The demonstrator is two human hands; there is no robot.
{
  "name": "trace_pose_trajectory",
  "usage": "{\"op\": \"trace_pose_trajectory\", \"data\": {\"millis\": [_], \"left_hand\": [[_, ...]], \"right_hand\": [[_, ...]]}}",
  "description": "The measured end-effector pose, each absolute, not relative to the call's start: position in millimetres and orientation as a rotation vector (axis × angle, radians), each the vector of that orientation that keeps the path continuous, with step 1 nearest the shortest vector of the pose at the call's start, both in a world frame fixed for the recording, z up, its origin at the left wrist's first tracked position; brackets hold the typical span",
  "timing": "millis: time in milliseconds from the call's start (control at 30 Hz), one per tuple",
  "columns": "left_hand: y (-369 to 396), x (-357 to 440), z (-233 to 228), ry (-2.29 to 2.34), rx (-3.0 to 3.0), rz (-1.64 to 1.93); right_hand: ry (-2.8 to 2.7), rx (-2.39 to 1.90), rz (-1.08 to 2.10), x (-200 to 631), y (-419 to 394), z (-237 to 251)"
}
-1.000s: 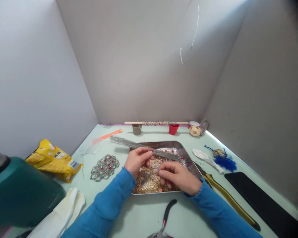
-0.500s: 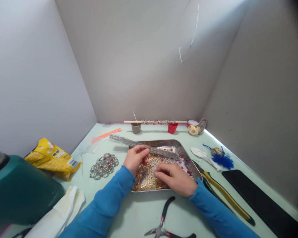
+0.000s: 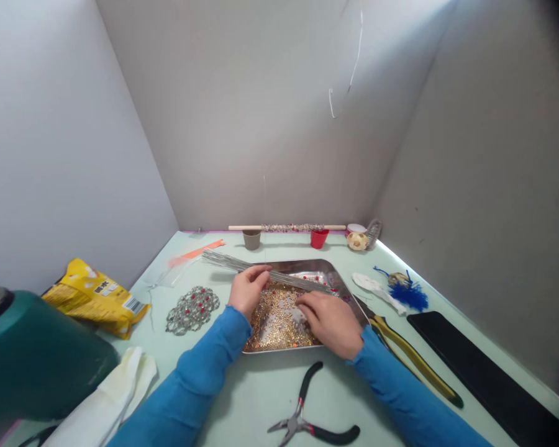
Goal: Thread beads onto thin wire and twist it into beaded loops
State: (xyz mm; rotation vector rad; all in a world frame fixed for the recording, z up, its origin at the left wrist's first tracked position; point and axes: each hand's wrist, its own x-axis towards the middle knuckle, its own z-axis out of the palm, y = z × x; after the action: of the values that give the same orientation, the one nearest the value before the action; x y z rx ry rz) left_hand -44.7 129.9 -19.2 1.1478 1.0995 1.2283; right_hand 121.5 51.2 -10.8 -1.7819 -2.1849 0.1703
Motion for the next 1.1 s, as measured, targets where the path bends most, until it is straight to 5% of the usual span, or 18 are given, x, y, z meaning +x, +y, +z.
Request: {"op": "trace_pose_trajectory", "data": {"millis": [133, 767, 1100], "left_hand": [[133, -47, -22, 1.136, 1.181, 1.237], [131, -46, -25, 1.2, 1.269, 1.099], [128, -45, -18, 1.195, 1.206, 1.042]], "right_hand": [[-2.205, -2.037, 0.154, 137, 60, -8], [-2.353, -1.952, 0.101, 162, 110, -23], [-2.246, -1.898, 0.193, 178, 99, 21]]}}
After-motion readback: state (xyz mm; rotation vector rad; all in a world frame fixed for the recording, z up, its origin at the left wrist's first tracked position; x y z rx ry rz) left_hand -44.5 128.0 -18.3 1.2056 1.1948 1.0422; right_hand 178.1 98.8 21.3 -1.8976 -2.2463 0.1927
